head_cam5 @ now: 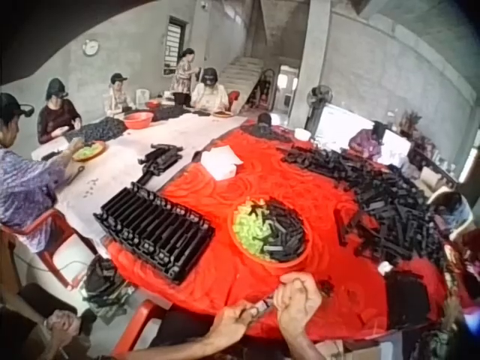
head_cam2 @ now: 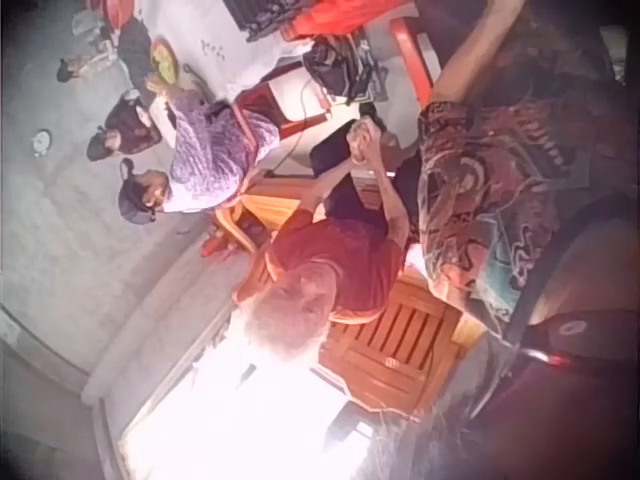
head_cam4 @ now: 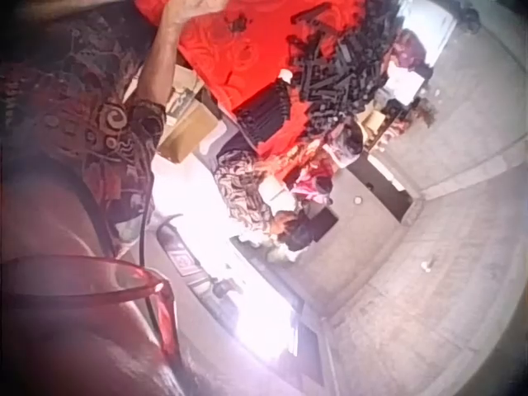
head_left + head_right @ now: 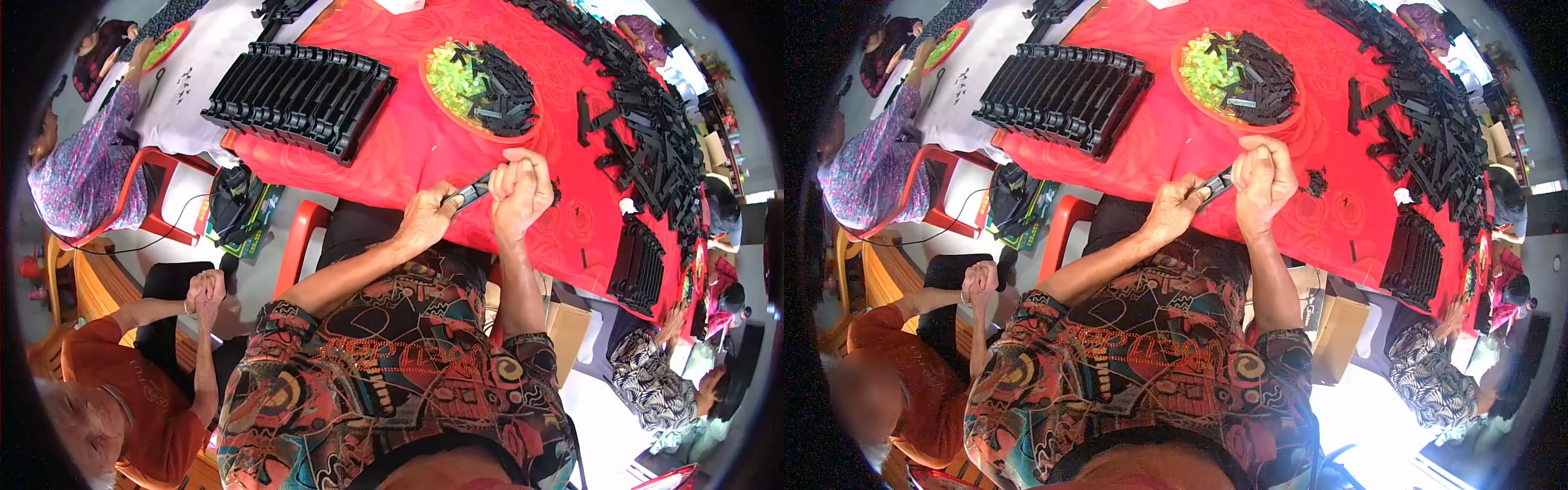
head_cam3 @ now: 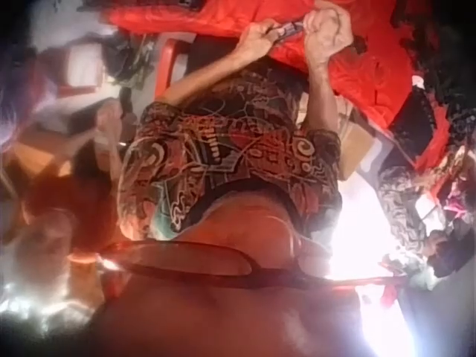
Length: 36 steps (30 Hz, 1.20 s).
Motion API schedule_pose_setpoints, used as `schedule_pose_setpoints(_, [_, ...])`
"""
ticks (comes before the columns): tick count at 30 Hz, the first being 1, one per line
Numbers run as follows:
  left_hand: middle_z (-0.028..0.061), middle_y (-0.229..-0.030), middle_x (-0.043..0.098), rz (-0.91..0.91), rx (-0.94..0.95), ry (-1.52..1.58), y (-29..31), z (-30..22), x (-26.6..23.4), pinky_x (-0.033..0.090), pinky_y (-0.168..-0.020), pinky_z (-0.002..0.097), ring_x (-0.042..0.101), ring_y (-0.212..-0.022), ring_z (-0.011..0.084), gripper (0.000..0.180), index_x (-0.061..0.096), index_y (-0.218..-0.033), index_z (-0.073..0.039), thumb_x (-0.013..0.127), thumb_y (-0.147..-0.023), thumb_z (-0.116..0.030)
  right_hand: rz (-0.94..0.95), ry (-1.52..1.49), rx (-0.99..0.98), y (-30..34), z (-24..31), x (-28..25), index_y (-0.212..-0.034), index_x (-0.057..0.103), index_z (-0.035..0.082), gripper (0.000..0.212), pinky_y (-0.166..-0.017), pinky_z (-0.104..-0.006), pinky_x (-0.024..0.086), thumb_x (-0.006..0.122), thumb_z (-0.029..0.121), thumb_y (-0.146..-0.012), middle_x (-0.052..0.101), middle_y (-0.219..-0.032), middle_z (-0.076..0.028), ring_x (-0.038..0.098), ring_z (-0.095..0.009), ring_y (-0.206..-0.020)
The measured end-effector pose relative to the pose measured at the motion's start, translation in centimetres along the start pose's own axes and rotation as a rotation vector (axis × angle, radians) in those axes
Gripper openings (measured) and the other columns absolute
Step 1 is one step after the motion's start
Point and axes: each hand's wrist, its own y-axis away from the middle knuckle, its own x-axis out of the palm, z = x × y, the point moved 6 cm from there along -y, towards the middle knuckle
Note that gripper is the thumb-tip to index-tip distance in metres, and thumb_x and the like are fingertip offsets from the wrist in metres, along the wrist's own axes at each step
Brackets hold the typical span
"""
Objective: The person assembles toy components by inserting metal pins and smaller plastic parts into a black plastic housing by hand.
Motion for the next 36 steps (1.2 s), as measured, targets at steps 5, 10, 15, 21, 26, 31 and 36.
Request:
schedule_pose_setpoints(5, [-0.0047,-0.063,0.047,0.007,-0.017,0.009,0.0,-0.3,0.3,0.035,-0.051,0.0204,0.04,-0.058,0.0039,0.006,0.056,-0.082,0.001,0.052,-0.084,-0.003,-0.013,0.054,0.023,0.1,-0.2,-0.3,-0.089,0.049,-0.005,0.019,-0.038,-0.0209,0.024,0.037,0.01,-0.092,0.03,-0.05,0.004,0.026,-0.003,-0.039])
schedule_pose_setpoints(10, [-0.004,-0.063,0.049,0.05,-0.043,0.059,0.0,0.1,0.5,0.038,-0.053,0.0204,0.044,-0.059,0.0042,0.006,0.057,-0.084,0.001,0.054,-0.084,-0.004,-0.021,0.09,0.064,0.0,-0.3,0.0,-0.089,0.049,-0.004,0.02,-0.038,-0.0211,0.026,0.037,0.011,-0.093,0.03,-0.05,0.004,0.027,-0.003,-0.039])
schedule_pose_setpoints(15, [0.0037,-0.051,0.043,-0.018,0.039,0.013,-0.1,-0.1,0.3,0.034,-0.045,0.0282,0.041,-0.048,0.0096,0.009,0.058,-0.079,0.0,0.056,-0.082,-0.008,-0.004,0.231,0.099,-0.3,-0.2,0.5,-0.09,0.049,-0.002,0.018,-0.037,-0.0215,0.028,0.037,0.011,-0.094,0.032,-0.051,0.004,0.028,-0.003,-0.039])
schedule_pose_setpoints(21, [0.0067,-0.049,0.043,-0.019,0.055,0.012,-0.1,-0.4,0.4,0.035,-0.045,0.0308,0.041,-0.046,0.0127,0.012,0.059,-0.079,-0.001,0.056,-0.082,-0.012,-0.048,0.115,0.132,-0.8,-0.2,0.1,-0.088,0.048,-0.001,0.018,-0.036,-0.0215,0.028,0.037,0.012,-0.094,0.032,-0.05,0.003,0.028,-0.004,-0.038])
schedule_pose_setpoints(26, [0.0121,-0.051,0.046,-0.017,0.053,-0.112,0.1,-1.0,0.1,0.037,-0.046,0.0348,0.046,-0.045,0.0207,0.014,0.059,-0.08,-0.002,0.055,-0.083,-0.014,-0.085,0.064,0.118,-0.7,-0.4,-0.3,-0.088,0.047,-0.001,0.018,-0.036,-0.0217,0.026,0.035,0.011,-0.094,0.032,-0.051,0.003,0.026,-0.004,-0.038])
schedule_pose_setpoints(31, [0.015,-0.053,0.048,-0.027,0.077,-0.209,0.3,-1.8,-0.1,0.039,-0.048,0.0369,0.05,-0.047,0.0269,0.013,0.059,-0.081,-0.002,0.054,-0.082,-0.014,-0.158,0.062,0.102,-0.8,-0.2,-0.4,-0.088,0.046,-0.001,0.017,-0.035,-0.0217,0.024,0.036,0.011,-0.094,0.028,-0.051,0.004,0.025,-0.004,-0.038])
schedule_pose_setpoints(36, [0.0132,-0.052,0.047,-0.03,0.063,-0.155,0.4,-1.5,0.1,0.038,-0.048,0.0359,0.049,-0.046,0.0235,0.013,0.059,-0.08,-0.002,0.054,-0.082,-0.014,-0.155,-0.004,0.133,-0.7,-0.5,-1.0,-0.089,0.046,-0.001,0.016,-0.035,-0.0216,0.025,0.036,0.01,-0.093,0.028,-0.052,0.003,0.024,-0.004,-0.038])
